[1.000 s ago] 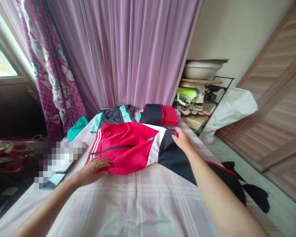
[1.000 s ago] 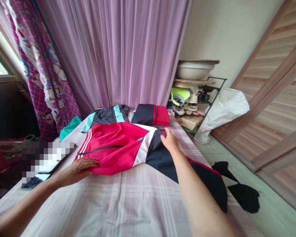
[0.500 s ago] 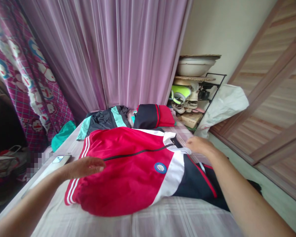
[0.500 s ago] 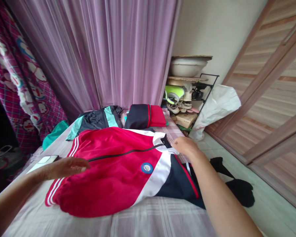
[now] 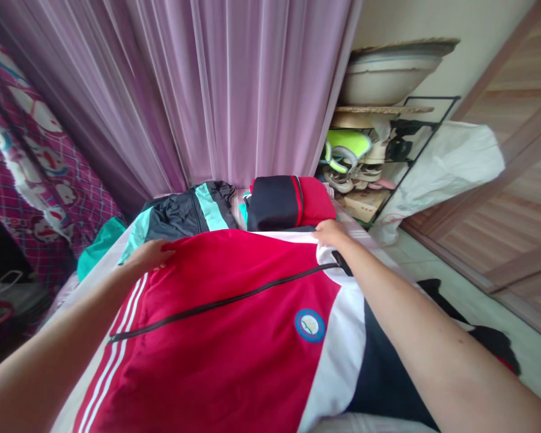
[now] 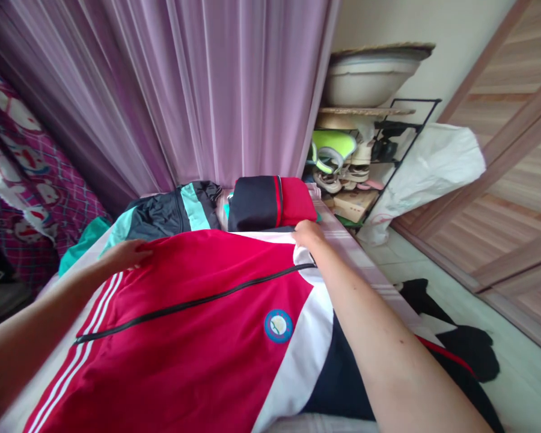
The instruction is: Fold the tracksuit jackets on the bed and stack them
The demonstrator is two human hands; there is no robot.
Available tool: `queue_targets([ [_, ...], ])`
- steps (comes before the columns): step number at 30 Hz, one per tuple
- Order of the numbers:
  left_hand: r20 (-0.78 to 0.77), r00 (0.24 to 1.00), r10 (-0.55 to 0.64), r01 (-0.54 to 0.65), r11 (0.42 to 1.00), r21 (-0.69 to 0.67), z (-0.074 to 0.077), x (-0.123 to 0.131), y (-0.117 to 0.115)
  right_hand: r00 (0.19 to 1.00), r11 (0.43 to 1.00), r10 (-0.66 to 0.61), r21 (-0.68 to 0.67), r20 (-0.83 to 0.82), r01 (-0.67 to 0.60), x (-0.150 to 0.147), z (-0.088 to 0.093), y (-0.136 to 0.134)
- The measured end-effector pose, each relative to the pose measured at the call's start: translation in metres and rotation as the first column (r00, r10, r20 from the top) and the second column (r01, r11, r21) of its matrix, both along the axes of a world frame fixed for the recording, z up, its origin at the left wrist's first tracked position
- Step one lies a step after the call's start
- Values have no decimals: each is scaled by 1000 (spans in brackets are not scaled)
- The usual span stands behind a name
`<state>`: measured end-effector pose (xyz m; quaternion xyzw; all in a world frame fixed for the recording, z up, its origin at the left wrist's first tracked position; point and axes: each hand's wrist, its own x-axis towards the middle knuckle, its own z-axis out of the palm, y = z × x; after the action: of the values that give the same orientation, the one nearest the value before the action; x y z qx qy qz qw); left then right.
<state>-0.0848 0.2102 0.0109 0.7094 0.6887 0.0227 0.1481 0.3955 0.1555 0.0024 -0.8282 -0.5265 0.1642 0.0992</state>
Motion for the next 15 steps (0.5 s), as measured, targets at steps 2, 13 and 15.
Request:
queue_targets([
  [2, -55, 998, -3, 13, 984, 178, 7, 14, 9, 989, 980, -63, 193, 137, 36, 3, -1, 1],
  [13, 410, 912, -11, -128, 942, 309, -29, 15, -53, 968, 881, 163, 413, 191, -230, -13, -29, -77],
  [15, 453, 890, 48, -182, 949, 257, -38, -7, -97, 940, 829, 307, 442, 151, -341, -17, -30, -111],
])
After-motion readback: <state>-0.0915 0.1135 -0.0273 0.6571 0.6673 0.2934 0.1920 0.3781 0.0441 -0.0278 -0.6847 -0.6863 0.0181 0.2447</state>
